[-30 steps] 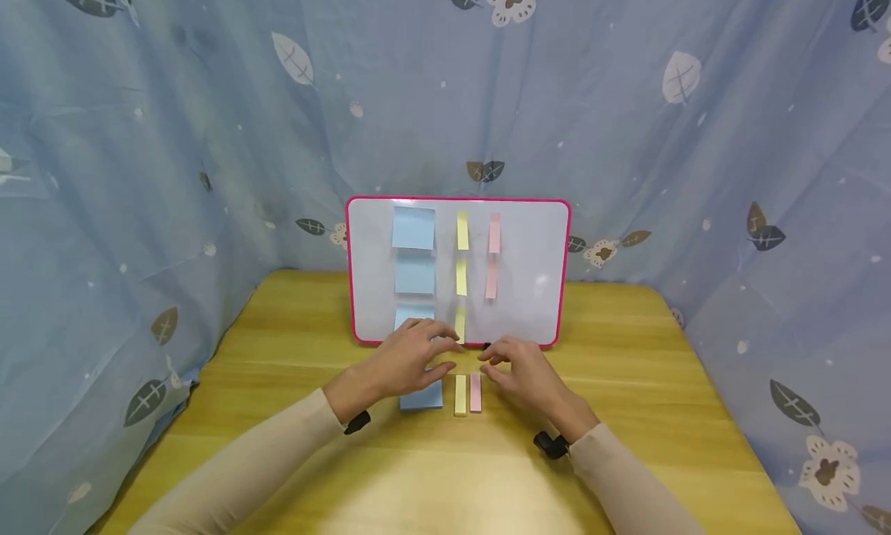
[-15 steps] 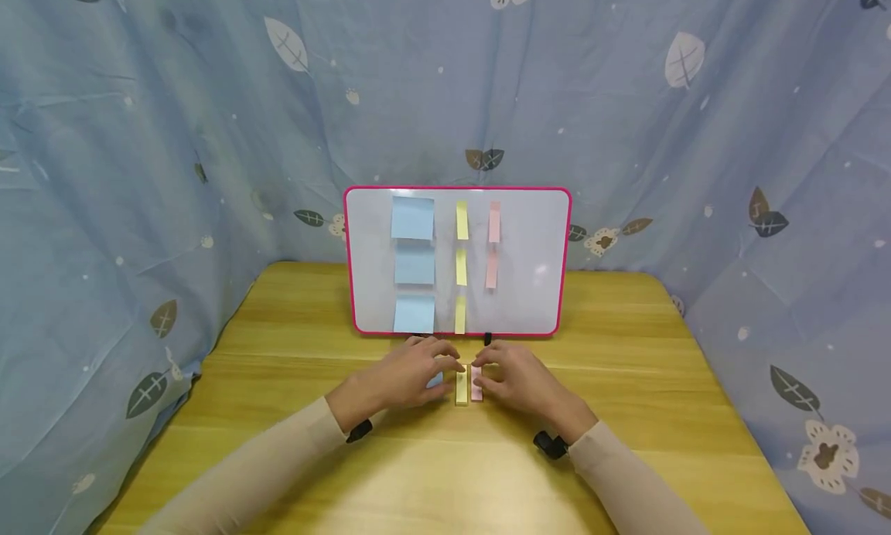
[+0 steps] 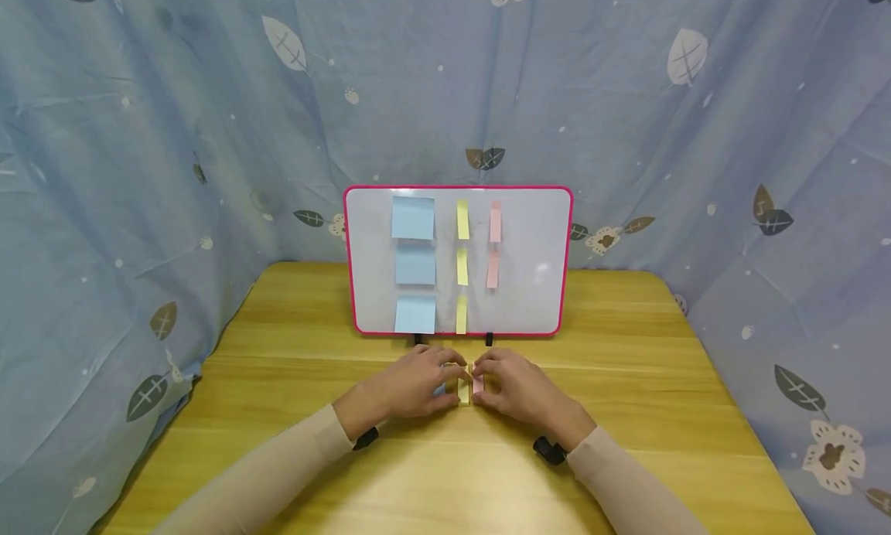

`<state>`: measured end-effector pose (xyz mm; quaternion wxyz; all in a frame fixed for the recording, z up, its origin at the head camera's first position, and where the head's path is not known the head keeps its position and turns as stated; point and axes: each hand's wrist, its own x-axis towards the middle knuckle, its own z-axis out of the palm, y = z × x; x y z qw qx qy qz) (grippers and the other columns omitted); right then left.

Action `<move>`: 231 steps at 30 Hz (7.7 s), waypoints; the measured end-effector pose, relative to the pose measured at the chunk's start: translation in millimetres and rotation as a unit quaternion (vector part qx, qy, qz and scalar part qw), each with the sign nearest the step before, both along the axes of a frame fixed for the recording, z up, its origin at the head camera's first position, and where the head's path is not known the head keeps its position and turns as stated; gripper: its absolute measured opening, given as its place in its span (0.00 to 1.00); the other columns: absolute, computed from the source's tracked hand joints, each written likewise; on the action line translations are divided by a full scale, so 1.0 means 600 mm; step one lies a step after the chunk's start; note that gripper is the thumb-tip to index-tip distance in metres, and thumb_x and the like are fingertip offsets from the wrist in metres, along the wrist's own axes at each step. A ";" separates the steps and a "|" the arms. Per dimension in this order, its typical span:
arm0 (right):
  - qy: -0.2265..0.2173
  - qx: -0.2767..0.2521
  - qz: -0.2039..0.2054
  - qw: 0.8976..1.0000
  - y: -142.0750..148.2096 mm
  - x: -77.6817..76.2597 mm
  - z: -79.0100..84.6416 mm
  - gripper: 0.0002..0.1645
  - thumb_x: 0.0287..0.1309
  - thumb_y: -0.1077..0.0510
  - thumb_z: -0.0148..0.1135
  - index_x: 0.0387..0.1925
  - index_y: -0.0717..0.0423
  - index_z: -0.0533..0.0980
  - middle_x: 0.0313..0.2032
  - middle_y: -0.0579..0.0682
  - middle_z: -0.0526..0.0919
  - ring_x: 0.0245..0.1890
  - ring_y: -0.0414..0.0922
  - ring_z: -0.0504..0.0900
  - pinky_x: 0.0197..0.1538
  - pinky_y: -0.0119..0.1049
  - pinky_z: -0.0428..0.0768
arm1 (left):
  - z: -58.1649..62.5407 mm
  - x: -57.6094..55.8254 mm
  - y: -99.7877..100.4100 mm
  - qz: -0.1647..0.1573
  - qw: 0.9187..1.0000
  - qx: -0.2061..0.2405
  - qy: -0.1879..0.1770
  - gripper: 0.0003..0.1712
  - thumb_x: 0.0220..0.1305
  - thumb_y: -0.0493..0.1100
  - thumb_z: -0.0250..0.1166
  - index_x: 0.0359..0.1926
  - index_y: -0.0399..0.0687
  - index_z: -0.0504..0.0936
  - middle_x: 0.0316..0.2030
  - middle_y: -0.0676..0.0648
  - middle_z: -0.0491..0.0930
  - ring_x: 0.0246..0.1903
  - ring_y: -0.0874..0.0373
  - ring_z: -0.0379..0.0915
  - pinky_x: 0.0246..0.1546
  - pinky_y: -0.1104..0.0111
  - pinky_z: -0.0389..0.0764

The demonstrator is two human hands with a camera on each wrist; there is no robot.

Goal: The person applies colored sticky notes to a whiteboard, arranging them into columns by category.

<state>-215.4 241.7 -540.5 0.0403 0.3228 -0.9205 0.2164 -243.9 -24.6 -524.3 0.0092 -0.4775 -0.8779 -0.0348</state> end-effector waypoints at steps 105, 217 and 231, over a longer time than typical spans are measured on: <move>-0.017 -0.097 -0.122 0.988 0.024 -0.037 0.016 0.05 0.73 0.61 0.81 0.39 0.48 0.93 0.38 0.43 0.96 0.37 0.40 0.93 0.44 0.39 0.92 | 0.003 -0.001 0.086 0.121 0.992 0.013 -0.032 0.12 0.72 0.65 0.83 0.49 0.72 0.93 0.52 0.58 0.92 0.52 0.59 0.83 0.56 0.58 0.84; 0.172 -0.301 -0.139 0.928 0.025 -0.061 0.024 0.10 0.64 0.77 0.80 0.44 0.66 0.93 0.44 0.61 0.99 0.39 0.58 1.00 0.44 0.18 0.88 | 0.218 -0.197 0.095 0.218 0.942 0.167 0.194 0.48 0.80 0.64 0.75 0.91 0.61 0.67 0.92 0.42 0.58 0.91 0.40 0.54 0.92 0.37 0.59; 0.155 -0.293 -0.129 0.935 0.015 -0.069 0.016 0.08 0.64 0.77 0.80 0.44 0.70 0.92 0.47 0.63 0.98 0.42 0.59 1.00 0.44 0.40 0.94 | 0.144 -0.180 0.093 0.081 0.938 0.164 0.294 0.20 0.74 0.58 0.83 0.61 0.61 0.92 0.66 0.48 0.85 0.70 0.48 0.82 0.78 0.51 0.81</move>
